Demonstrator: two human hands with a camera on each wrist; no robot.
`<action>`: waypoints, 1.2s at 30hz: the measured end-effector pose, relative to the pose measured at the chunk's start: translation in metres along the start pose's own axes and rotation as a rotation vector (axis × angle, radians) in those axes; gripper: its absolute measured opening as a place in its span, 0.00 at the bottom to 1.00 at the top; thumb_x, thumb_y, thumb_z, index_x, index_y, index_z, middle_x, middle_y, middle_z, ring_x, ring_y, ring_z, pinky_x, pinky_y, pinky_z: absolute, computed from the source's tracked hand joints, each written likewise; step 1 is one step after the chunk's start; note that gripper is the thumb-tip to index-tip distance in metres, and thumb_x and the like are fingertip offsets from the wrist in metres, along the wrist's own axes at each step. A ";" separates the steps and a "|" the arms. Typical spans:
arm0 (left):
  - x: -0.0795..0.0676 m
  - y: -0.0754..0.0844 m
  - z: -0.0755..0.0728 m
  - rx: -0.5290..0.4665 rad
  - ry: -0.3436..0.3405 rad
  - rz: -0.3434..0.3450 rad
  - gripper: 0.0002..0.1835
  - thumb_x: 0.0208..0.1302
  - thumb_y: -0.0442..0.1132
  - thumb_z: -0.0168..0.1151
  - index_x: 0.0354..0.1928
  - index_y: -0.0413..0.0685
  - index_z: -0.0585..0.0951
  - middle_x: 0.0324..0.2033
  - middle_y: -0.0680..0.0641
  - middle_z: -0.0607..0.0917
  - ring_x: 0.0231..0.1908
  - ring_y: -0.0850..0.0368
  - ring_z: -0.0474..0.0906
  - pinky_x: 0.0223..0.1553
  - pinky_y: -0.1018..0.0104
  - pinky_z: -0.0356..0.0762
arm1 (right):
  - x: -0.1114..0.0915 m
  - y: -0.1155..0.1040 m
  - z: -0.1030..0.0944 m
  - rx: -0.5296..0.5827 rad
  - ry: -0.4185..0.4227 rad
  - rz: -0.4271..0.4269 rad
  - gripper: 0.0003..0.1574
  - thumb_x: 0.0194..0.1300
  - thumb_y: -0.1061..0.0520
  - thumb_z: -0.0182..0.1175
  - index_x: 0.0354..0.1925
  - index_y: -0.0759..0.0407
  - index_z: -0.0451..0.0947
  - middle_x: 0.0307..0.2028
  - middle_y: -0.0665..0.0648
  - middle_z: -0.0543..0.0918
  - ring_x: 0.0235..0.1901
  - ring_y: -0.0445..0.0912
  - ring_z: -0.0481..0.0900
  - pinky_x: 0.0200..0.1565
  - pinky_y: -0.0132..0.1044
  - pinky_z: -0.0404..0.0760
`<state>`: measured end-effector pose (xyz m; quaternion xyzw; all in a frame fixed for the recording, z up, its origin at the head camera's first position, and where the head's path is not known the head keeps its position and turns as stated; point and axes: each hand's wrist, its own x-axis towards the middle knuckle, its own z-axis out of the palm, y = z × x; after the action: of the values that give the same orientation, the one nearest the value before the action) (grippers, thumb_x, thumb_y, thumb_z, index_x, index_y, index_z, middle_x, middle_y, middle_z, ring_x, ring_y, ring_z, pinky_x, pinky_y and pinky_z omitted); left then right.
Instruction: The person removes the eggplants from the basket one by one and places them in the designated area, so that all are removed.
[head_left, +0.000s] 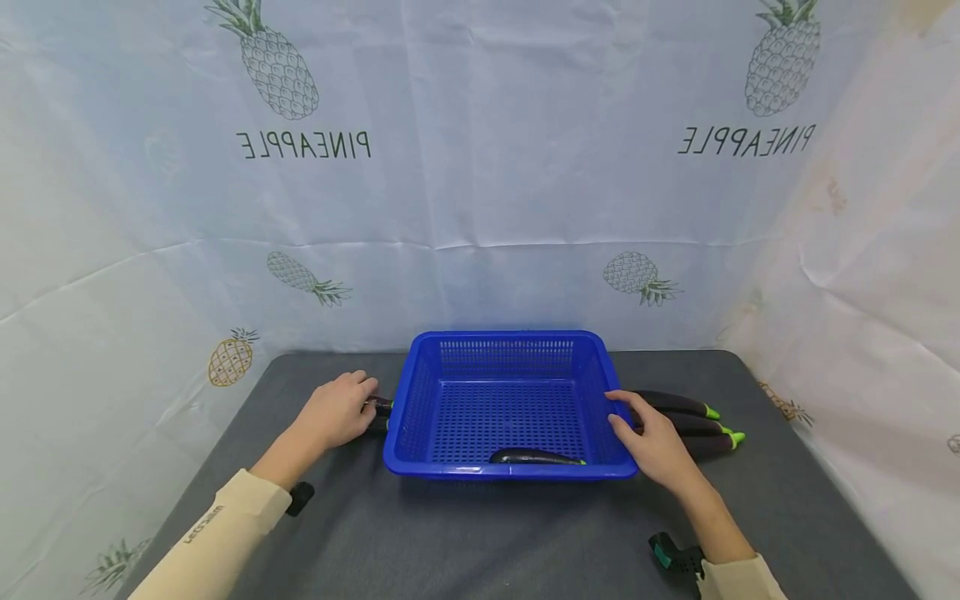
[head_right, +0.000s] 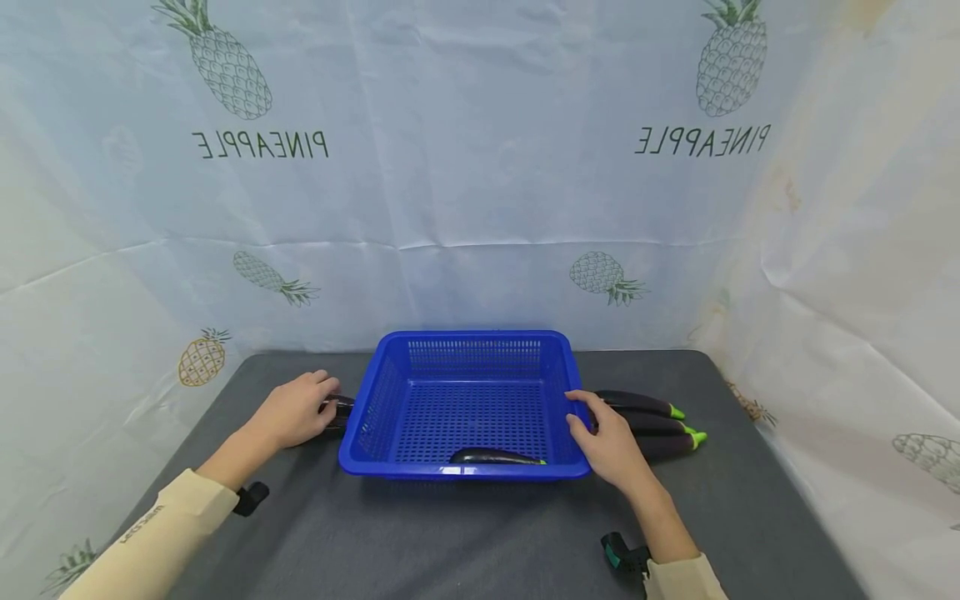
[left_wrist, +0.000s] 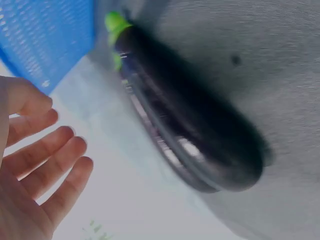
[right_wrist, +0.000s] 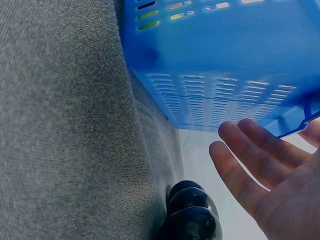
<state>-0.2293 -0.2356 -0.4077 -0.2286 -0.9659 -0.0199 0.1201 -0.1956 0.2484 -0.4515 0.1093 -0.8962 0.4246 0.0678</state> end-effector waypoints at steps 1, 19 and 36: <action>0.001 0.001 -0.003 -0.003 0.022 0.004 0.02 0.64 0.32 0.63 0.36 0.45 0.81 0.28 0.51 0.74 0.27 0.54 0.71 0.26 0.59 0.74 | 0.000 0.000 0.000 -0.001 0.000 0.000 0.25 0.78 0.53 0.54 0.68 0.59 0.69 0.65 0.72 0.73 0.51 0.61 0.82 0.47 0.57 0.84; 0.025 0.053 -0.062 -0.087 0.152 0.017 0.08 0.67 0.36 0.63 0.45 0.43 0.85 0.38 0.46 0.83 0.34 0.50 0.80 0.30 0.54 0.81 | 0.001 0.001 0.000 0.000 -0.003 -0.006 0.25 0.78 0.52 0.54 0.68 0.58 0.70 0.64 0.72 0.74 0.48 0.58 0.83 0.44 0.54 0.85; 0.054 0.141 -0.073 -0.135 -0.010 0.204 0.13 0.71 0.43 0.61 0.53 0.50 0.84 0.45 0.49 0.83 0.40 0.54 0.79 0.37 0.60 0.80 | 0.002 0.000 -0.001 -0.002 -0.004 -0.004 0.25 0.78 0.53 0.55 0.68 0.59 0.70 0.61 0.72 0.76 0.46 0.58 0.84 0.43 0.53 0.85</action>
<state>-0.1969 -0.0929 -0.3264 -0.3333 -0.9347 -0.0716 0.1009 -0.1974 0.2486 -0.4505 0.1119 -0.8966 0.4233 0.0669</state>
